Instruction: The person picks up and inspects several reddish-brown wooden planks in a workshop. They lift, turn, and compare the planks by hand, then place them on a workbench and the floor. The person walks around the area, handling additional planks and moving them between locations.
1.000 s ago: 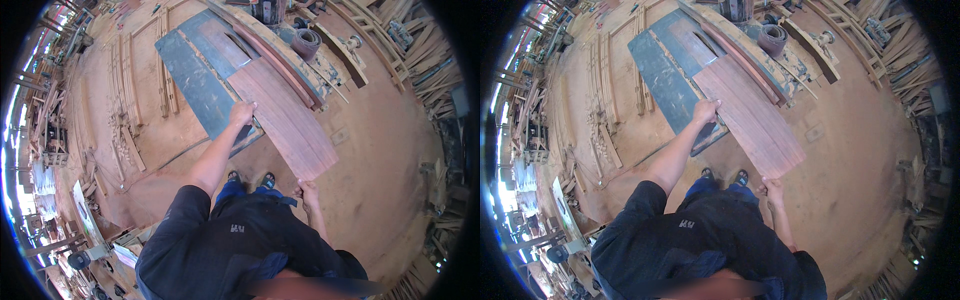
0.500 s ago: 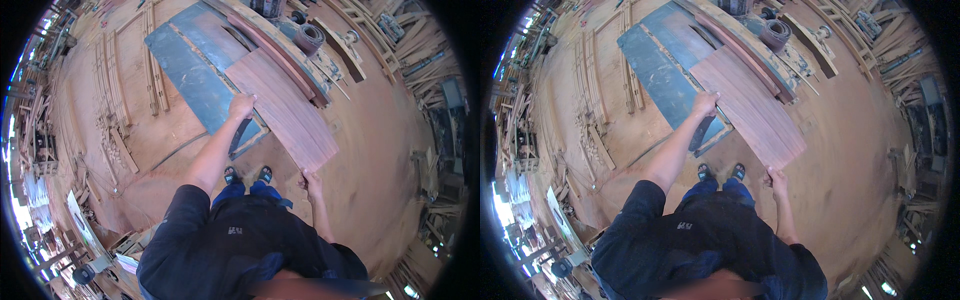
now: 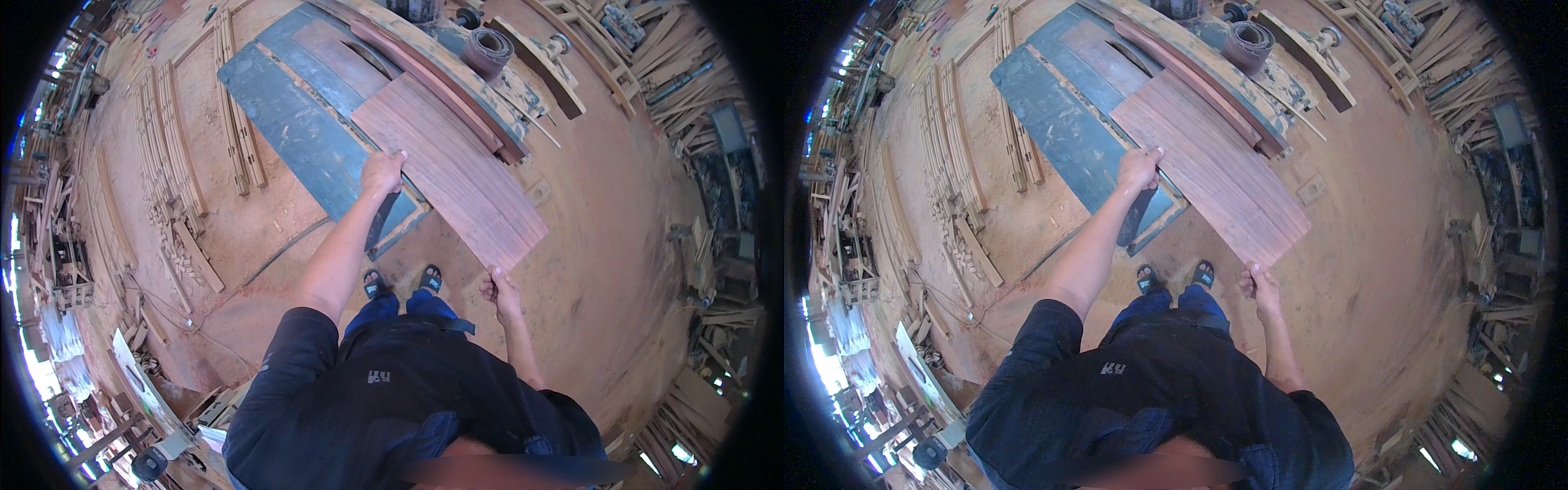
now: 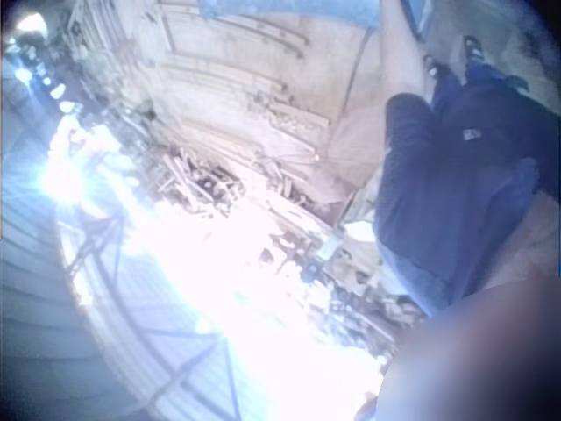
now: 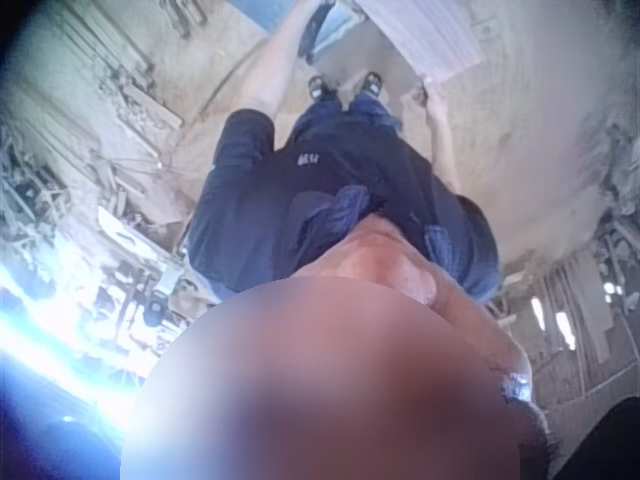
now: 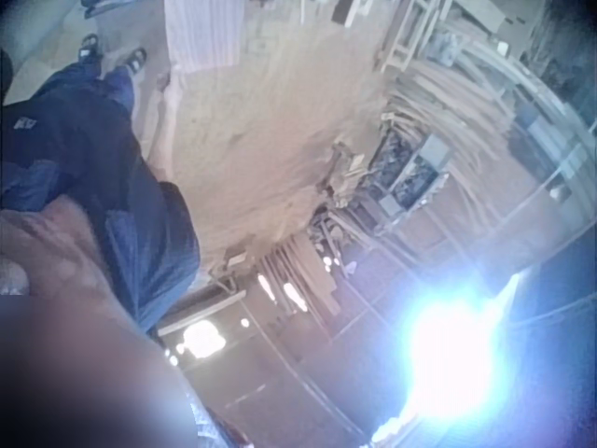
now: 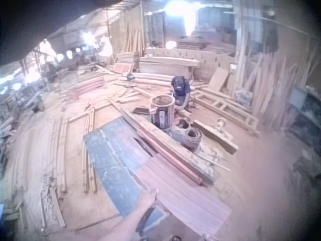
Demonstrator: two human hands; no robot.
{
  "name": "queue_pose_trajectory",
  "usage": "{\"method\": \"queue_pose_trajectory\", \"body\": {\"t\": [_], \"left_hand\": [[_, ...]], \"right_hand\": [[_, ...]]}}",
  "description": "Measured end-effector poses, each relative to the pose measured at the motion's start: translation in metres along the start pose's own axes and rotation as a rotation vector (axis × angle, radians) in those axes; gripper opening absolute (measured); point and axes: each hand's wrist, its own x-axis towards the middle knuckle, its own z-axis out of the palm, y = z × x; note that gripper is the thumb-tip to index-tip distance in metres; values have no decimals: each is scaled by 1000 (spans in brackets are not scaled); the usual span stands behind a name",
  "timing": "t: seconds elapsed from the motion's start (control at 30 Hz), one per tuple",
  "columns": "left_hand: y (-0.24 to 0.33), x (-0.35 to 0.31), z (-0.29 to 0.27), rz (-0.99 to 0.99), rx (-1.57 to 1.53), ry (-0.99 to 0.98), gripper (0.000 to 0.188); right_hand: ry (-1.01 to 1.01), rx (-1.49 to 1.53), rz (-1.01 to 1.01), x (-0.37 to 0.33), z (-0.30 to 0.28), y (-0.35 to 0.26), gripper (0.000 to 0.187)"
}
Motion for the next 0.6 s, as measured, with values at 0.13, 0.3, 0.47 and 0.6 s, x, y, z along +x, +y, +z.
{"method": "queue_pose_trajectory", "body": {"t": [0.13, 0.3, 0.47, 0.6], "left_hand": [[-2, -2, 3, 31, 40, 33, 54], [3, -6, 8, 25, 106, 72, 52], [-2, -22, 16, 35, -60, 119, 57], [-28, -84, 58, 16, -98, -331, 56]], "right_hand": [[23, -90, -1, -2, -4, -1, 52], [161, -152, 40, 6, -19, -20, 54], [51, 124, -39, 25, -26, -29, 36], [75, 38, -63, 33, -27, -25, 29]]}}
